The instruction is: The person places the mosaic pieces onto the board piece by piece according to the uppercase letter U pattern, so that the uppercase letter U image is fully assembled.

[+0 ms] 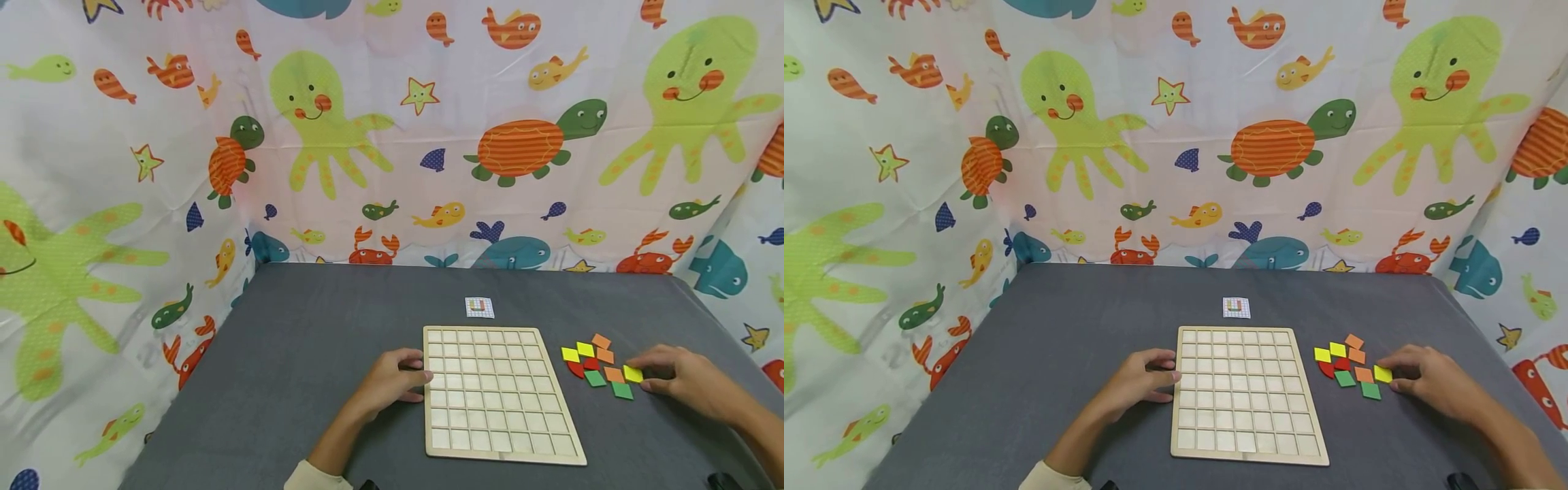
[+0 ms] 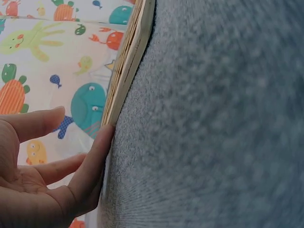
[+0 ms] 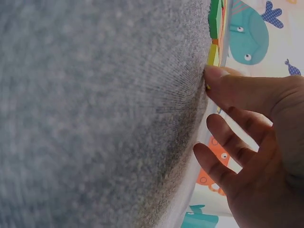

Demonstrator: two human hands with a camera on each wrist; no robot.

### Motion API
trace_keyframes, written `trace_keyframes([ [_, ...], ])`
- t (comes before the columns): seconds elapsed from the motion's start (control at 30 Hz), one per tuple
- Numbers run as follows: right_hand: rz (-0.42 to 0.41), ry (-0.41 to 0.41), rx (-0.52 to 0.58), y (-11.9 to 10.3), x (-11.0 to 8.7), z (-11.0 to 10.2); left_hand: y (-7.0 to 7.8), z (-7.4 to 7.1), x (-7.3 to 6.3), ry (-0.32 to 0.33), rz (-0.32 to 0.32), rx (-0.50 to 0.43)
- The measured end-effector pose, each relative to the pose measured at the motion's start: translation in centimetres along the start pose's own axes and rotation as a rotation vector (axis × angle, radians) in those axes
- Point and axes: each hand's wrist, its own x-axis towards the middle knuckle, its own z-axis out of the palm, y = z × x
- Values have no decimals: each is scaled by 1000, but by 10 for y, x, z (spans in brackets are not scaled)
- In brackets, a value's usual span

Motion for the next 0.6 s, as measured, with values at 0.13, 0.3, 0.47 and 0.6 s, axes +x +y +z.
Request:
trace_keyframes([
  [0.13, 24, -26, -24, 0, 1, 0, -1, 1, 0, 0, -17, 11],
  [0.3, 62, -49, -42, 0, -1, 0, -1, 2, 0, -2, -15, 21],
  [0.47, 93, -37, -17, -3, -5, 1, -1, 4, -1, 3, -2, 24],
  [0.6, 92, -8, -8, -8, -4, 1, -2, 4, -1, 2, 0, 22],
])
